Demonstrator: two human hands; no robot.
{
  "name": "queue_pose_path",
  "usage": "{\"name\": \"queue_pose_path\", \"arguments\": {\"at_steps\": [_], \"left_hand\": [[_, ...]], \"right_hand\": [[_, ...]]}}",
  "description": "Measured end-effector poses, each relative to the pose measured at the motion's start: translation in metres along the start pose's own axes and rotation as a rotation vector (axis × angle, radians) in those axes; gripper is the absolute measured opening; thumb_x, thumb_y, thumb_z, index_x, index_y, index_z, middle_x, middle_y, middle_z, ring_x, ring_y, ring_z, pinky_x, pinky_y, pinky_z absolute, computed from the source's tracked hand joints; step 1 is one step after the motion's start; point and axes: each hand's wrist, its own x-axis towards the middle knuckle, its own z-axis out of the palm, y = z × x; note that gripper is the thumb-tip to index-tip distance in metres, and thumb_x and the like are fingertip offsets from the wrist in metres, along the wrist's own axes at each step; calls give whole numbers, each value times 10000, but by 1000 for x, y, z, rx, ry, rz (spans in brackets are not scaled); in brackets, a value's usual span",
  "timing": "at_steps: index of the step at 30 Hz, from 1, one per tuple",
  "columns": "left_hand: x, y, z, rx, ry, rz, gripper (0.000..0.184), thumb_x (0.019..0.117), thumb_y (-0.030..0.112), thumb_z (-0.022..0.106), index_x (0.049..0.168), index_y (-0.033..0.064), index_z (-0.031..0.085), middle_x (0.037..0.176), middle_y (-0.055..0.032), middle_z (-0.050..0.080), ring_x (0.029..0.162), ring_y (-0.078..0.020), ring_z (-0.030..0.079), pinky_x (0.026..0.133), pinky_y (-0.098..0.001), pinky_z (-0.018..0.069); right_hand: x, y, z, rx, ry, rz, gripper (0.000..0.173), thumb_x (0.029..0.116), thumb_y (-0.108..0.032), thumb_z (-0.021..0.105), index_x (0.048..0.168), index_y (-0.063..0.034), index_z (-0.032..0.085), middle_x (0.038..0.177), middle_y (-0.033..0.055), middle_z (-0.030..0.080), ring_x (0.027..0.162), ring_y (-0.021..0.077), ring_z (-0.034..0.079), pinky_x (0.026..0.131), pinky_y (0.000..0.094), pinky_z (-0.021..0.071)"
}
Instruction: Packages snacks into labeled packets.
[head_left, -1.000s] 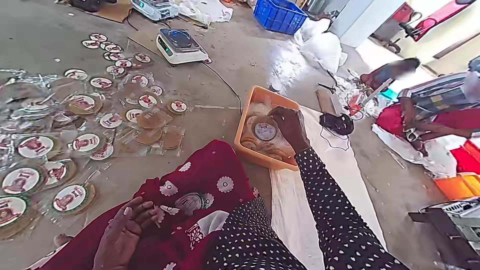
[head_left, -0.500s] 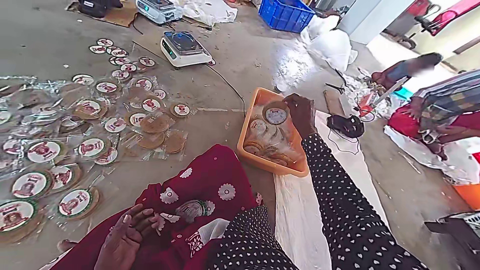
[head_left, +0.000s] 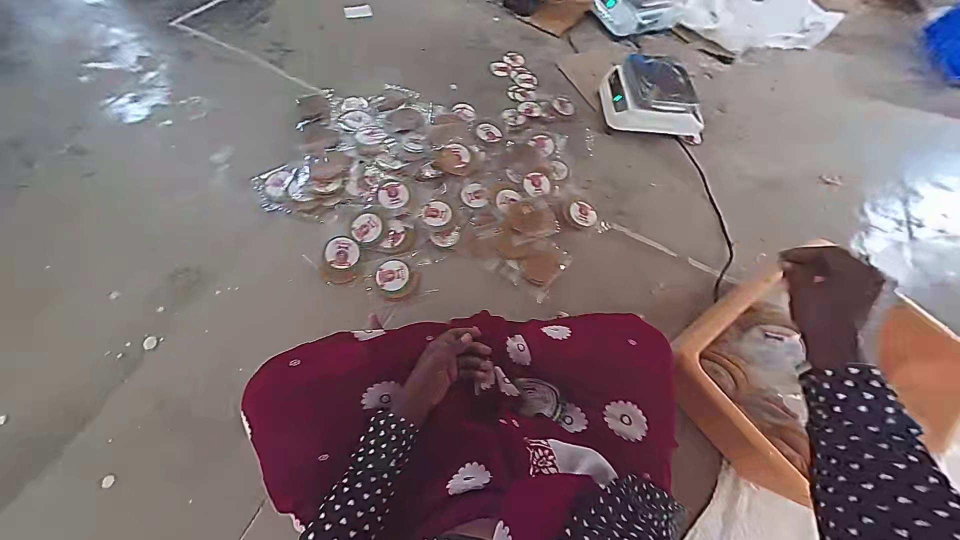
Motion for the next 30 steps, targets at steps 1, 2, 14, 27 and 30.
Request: {"name": "queue_pose_path", "arguments": {"at_steps": [1,2,14,27,30], "left_hand": [[1,1,2,-11,15,-9,364,1100,199,351,1361,-22,475,1069,-162,713,843,-250,733,756,-400,629],[1,1,3,-15,29,-19,356,1104,195,357,1355,-24,480,1048,-160,717,819,-243,733,735,-391,630],[7,-2,-2,-13,9,-15,292,1093,168,447,1301,-29,499,912,-122,715,663,-182,704,616,-332,608],[16,2,-1,124,64,-56,268,1085,80,393,1295,-20,525,991,-143,701,762,-174,682,711,-348,576],[18,-4,-2,-4,31,-51,344,1125,184,307,1300,-18,524,905,-135,720,639,-173,693,623,-328,592]], "right_hand": [[4,-16,32,-4,81,-248,294,1053,-54,487,1255,113,620,1212,371,629,1126,550,611,963,718,445],[0,-54,48,1,34,-331,260,1037,-23,507,1192,128,651,1143,365,657,1064,543,640,921,711,473],[-60,-370,296,234,-701,-318,464,967,-324,718,1251,38,656,1159,250,687,1082,382,664,972,557,501],[-66,-425,295,342,-588,-471,247,935,-177,756,1061,31,711,1015,197,730,930,326,698,889,541,532],[-78,-430,229,344,-455,-813,105,939,-101,732,995,-12,734,953,143,734,897,280,693,845,518,531]]}}
